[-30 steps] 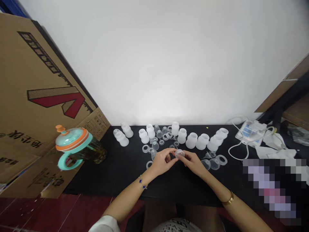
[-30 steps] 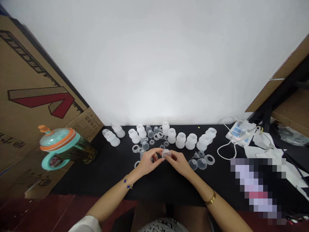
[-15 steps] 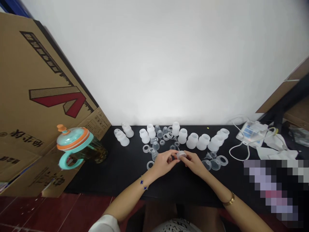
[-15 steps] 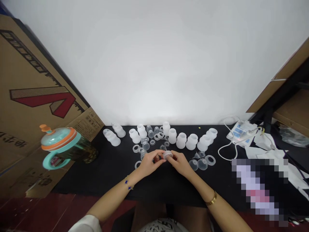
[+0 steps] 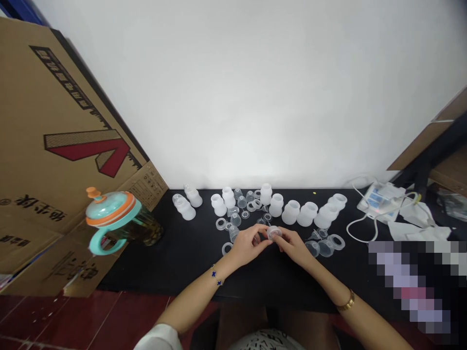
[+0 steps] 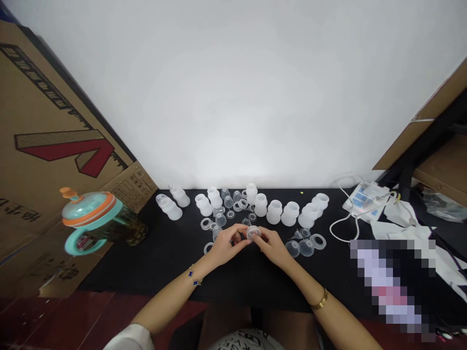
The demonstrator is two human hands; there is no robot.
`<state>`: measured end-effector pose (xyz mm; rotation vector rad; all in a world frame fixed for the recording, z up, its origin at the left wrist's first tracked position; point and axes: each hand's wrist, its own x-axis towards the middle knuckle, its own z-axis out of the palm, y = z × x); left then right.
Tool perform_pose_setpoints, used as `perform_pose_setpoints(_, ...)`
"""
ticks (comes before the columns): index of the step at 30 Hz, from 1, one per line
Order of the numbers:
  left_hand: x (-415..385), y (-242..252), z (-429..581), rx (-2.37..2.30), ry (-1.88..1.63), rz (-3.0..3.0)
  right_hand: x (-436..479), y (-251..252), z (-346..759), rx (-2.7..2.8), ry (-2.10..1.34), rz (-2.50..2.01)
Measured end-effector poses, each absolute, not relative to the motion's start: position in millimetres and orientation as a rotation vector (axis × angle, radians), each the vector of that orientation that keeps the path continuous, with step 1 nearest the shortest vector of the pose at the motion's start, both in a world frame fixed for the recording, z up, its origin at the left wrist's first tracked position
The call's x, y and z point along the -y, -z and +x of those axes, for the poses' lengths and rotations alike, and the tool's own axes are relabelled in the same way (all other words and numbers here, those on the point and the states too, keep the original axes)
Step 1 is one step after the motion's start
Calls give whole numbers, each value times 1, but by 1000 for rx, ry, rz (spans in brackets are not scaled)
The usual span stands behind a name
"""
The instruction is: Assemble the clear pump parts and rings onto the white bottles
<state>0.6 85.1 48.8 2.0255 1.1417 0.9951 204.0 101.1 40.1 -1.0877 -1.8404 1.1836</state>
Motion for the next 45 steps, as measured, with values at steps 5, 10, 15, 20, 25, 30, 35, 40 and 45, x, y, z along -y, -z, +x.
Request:
perform_pose_setpoints(5, -85, -49, 1, -1135, -987, 2081, -102, -40, 204, 1827, -1217, -1110)
perform_pose_setpoints(10, -84, -47, 0, -1147, -984, 2148, -103, -37, 204, 1834, -1202, -1123)
perform_pose_setpoints(15, -84, -46, 0, -1160, -985, 2149, -104, -36, 205, 1864, -1162, -1149)
perform_pose_setpoints(20, -84, -46, 0, -1158, -990, 2144, -104, -35, 205, 1880, -1142, -1150)
perform_pose_setpoints(25, -84, -46, 1, -1152, -994, 2156, -104, -36, 204, 1885, -1118, -1153)
perform_pose_setpoints(30, -84, -45, 1, -1155, -1006, 2157, -103, -38, 203, 1894, -1093, -1173)
perform_pose_setpoints(35, -84, -45, 1, -1144, -1013, 2152, -102, -39, 203, 1898, -1075, -1187)
perform_pose_setpoints(40, -84, -44, 1, -1153, -1006, 2140, -102, -37, 203, 1894, -1069, -1190)
perform_pose_setpoints(45, -83, -43, 1, -1163, -995, 2110, -104, -33, 203, 1896, -1054, -1190)
